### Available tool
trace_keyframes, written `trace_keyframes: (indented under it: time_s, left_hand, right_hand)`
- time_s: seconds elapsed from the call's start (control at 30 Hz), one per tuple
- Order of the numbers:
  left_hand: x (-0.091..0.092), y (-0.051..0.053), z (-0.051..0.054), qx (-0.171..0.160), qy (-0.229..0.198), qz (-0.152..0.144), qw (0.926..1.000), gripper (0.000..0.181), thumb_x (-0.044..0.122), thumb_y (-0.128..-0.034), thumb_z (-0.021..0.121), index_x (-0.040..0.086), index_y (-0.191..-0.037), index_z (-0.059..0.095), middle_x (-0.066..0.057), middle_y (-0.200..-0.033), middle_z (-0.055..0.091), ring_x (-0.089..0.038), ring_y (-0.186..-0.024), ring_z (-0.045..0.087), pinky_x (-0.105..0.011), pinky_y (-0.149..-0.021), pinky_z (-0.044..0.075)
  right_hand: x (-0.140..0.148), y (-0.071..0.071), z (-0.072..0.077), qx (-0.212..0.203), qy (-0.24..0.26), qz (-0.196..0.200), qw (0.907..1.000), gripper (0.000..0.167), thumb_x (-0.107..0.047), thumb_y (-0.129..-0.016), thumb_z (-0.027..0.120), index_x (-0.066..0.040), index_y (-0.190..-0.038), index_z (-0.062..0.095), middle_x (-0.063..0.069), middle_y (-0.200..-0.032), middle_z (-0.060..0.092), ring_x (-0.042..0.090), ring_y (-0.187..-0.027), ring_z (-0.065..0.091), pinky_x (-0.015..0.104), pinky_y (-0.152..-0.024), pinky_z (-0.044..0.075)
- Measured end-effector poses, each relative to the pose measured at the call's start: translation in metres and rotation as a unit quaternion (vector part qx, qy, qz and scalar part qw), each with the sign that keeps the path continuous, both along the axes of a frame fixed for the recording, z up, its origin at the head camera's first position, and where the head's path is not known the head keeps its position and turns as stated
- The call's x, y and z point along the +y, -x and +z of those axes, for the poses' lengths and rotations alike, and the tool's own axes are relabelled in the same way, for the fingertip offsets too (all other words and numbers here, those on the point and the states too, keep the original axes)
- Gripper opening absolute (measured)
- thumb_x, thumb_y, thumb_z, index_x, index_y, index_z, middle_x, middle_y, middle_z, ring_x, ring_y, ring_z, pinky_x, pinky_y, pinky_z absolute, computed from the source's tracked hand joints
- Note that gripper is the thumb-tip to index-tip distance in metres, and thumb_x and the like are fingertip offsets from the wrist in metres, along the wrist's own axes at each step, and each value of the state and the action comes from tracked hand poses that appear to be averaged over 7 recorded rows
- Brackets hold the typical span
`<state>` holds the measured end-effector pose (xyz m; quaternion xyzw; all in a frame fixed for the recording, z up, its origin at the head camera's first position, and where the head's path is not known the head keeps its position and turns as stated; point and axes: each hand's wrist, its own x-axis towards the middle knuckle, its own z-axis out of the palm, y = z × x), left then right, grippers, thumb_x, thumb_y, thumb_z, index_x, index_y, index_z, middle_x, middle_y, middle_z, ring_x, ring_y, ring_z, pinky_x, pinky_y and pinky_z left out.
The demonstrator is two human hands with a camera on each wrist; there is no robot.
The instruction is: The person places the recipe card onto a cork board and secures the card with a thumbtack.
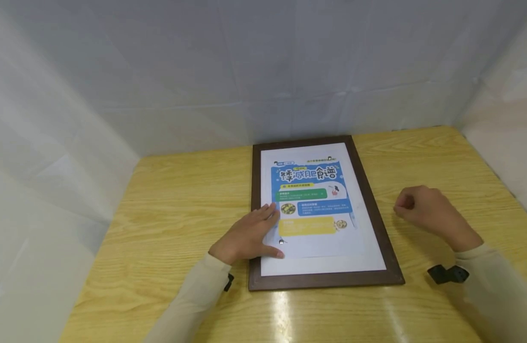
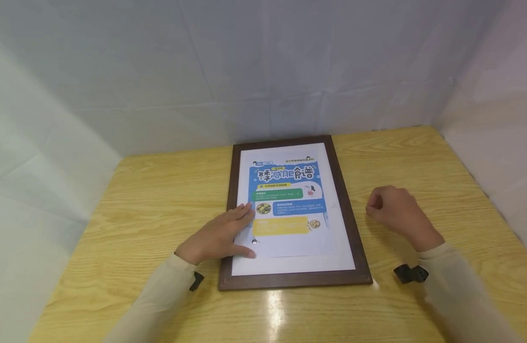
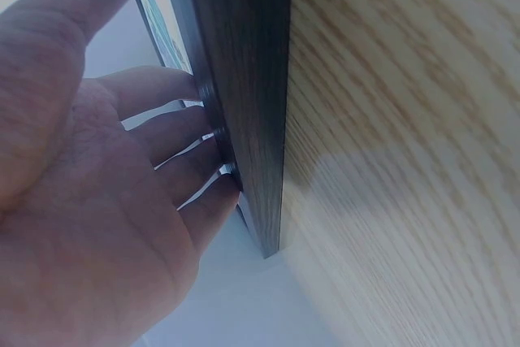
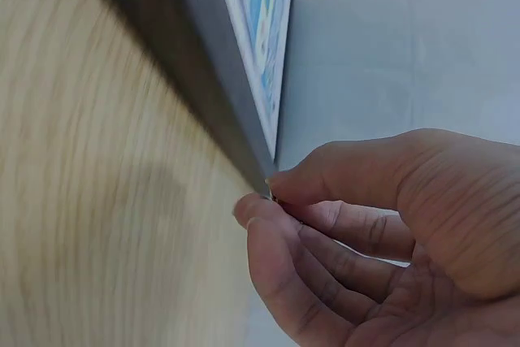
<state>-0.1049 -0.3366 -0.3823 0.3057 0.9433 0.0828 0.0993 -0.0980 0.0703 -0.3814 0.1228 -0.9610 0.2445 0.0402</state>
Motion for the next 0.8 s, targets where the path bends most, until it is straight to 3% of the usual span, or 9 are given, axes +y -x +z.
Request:
trace_keyframes:
  time_s: [0.23,0.47,0.8]
  left_hand:
    - [-0.001,0.000,-0.001,0.005,0.002,-0.006,1.0000,0.104,0.052,-0.0839,0.078,-0.001,-0.158,0.027,-0.015,-0.167,0.014,-0.031,-0.154,0.015,-0.041,-0.125,0.015]
    - [-0.001,0.000,-0.001,0.007,0.002,-0.007,1.0000,0.104,0.053,-0.0837,0.078,-0.001,-0.158,0.027,-0.014,-0.167,0.015,-0.031,-0.154,0.016,-0.041,-0.125,0.015]
    - [0.000,0.000,-0.002,0.008,0.004,-0.003,1.0000,0.105,0.053,-0.0831,0.078,0.000,-0.158,0.027,-0.014,-0.167,0.015,-0.030,-0.154,0.016,-0.041,-0.125,0.015]
  right_hand:
    - [-0.018,-0.004,0.003,0.008,0.008,0.015,0.9998,0.011,-0.009,-0.093,0.070,0.001,-0.094,0.072,0.006,-0.084,0.070,0.020,-0.076,0.063,0.037,-0.065,0.053]
    - [-0.035,-0.009,0.005,0.025,0.020,0.031,0.9990,0.007,-0.006,-0.094,0.070,-0.001,-0.093,0.074,0.005,-0.085,0.071,0.020,-0.078,0.066,0.036,-0.065,0.054]
    - [-0.058,-0.014,0.006,-0.017,0.026,0.021,0.9993,0.006,-0.003,-0.090,0.074,0.000,-0.095,0.074,0.005,-0.083,0.069,0.018,-0.073,0.061,0.030,-0.058,0.052]
